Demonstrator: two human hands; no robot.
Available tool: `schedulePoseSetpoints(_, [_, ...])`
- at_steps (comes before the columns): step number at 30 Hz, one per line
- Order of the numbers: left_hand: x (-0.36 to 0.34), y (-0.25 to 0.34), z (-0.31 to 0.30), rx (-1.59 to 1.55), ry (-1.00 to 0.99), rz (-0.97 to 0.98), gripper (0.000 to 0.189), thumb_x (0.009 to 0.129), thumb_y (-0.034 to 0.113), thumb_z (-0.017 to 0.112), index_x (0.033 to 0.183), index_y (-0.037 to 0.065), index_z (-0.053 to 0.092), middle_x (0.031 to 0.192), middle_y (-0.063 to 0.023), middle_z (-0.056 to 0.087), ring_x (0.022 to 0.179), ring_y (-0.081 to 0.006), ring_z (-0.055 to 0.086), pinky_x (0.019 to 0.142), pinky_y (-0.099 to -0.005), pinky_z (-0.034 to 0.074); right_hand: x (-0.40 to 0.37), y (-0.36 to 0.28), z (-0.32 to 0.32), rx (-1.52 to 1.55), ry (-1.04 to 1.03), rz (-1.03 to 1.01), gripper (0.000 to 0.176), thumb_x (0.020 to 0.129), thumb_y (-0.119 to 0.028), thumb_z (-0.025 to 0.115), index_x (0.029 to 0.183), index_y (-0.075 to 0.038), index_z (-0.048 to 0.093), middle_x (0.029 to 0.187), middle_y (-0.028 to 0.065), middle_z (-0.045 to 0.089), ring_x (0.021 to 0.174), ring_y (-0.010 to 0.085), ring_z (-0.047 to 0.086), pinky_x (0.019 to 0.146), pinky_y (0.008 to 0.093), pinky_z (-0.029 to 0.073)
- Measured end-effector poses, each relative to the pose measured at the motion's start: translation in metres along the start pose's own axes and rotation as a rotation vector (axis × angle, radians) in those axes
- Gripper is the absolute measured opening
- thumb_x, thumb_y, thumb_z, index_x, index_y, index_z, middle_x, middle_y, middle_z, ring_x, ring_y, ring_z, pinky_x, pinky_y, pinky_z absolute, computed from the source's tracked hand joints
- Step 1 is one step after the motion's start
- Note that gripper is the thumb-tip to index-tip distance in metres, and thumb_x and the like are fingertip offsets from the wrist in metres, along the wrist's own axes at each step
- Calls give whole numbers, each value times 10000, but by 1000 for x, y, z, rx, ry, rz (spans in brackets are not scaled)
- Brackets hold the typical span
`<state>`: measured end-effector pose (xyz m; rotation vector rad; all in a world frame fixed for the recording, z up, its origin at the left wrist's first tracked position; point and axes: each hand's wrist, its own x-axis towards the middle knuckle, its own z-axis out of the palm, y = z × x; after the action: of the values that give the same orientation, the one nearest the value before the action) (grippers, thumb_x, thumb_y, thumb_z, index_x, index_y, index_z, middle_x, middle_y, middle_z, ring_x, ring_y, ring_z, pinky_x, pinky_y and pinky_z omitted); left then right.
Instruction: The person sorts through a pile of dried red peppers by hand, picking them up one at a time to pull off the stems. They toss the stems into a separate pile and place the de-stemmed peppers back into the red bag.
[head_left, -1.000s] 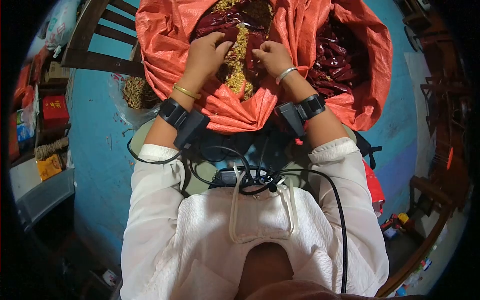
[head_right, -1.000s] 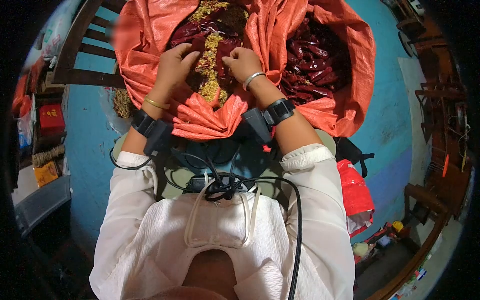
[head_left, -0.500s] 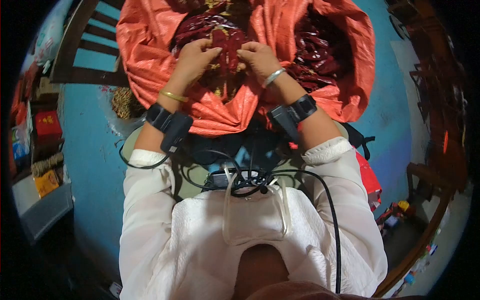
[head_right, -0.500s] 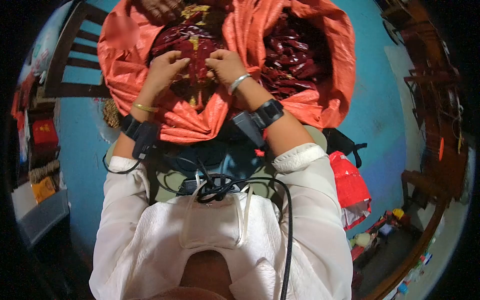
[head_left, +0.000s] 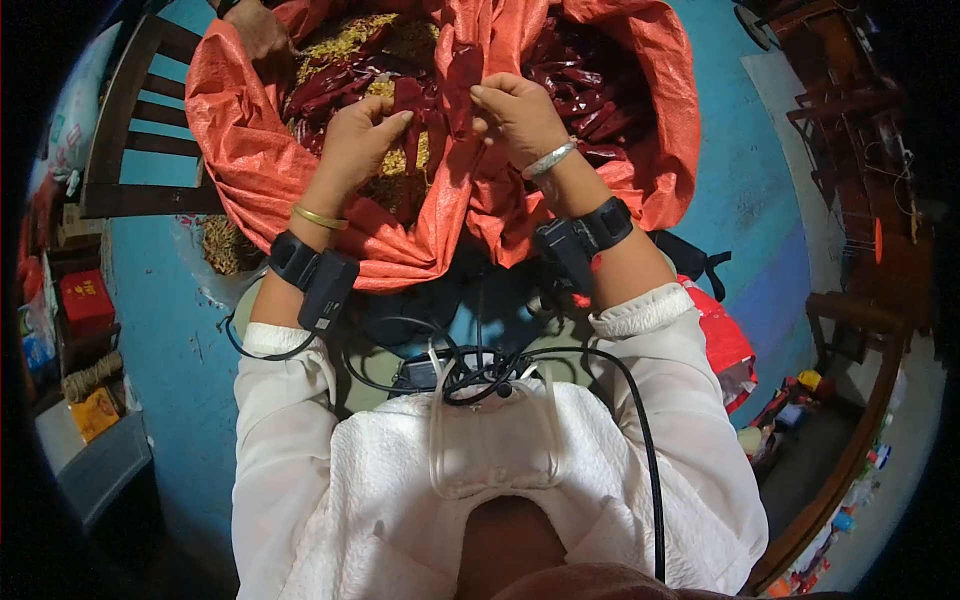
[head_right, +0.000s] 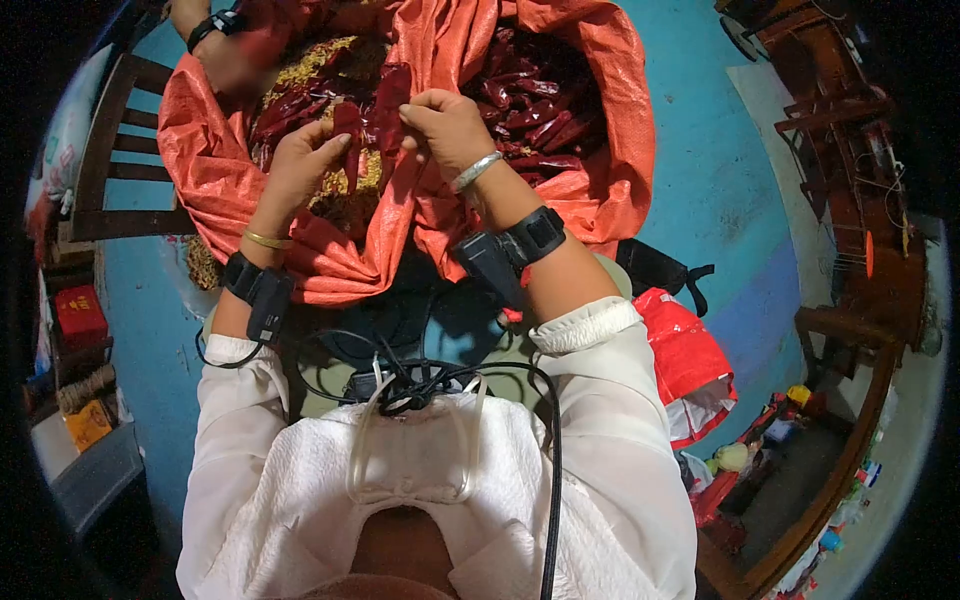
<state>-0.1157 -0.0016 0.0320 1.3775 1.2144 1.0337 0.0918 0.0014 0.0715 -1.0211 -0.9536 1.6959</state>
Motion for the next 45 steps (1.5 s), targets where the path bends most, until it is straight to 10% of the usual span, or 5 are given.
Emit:
schedulePoseSetpoints(9, [-2, 24, 6, 469, 69, 77, 284, 755, 225, 586, 927, -1, 587, 712, -153, 598, 653, -261, 590, 581, -321, 439, -3, -35, -66, -141, 227, -164, 146, 748, -140, 609, 834, -27, 575, 676, 6, 580, 512, 87, 553, 425, 205, 416])
schedulePoseSetpoints(14, [-8, 44, 6, 676, 76, 97, 273, 750, 245, 587, 911, 25, 593, 760, -174, 598, 710, -317, 581, 610, -358, 445, -1, -29, -98, -1460, 479, -314, 254, 734, -222, 604, 909, -41, 570, 798, 136, 620, 747, 284, 604, 648, 354, 472])
schedulePoseSetpoints(15, [-10, 48, 6, 748, 80, 119, 265, 748, 245, 586, 899, 28, 591, 758, -172, 595, 714, -323, 577, 612, -369, 444, -9, -40, -81, -1558, 503, -45, 369, 714, -248, 603, 1020, -56, 525, 900, 191, 594, 878, 346, 555, 764, 401, 436])
schedulePoseSetpoints(26, [-18, 38, -4, 1133, 95, 245, 235, 732, 230, 595, 888, 55, 570, 726, -150, 588, 713, -314, 572, 607, -406, 450, 25, -13, -69, -1846, 328, -45, 792, 648, -372, 687, 1266, -76, 290, 1274, 116, 338, 1156, 325, 347, 929, 450, 321])
schedulePoseSetpoints(45, [-14, 37, 4, 1211, -4, 255, 170, 722, 205, 592, 765, 51, 536, 692, -135, 577, 689, -314, 574, 587, -421, 453, -14, -24, -49, -1906, 95, 65, 611, 684, -329, 654, 1171, -55, 409, 1153, 133, 437, 1051, 319, 424, 884, 395, 378])
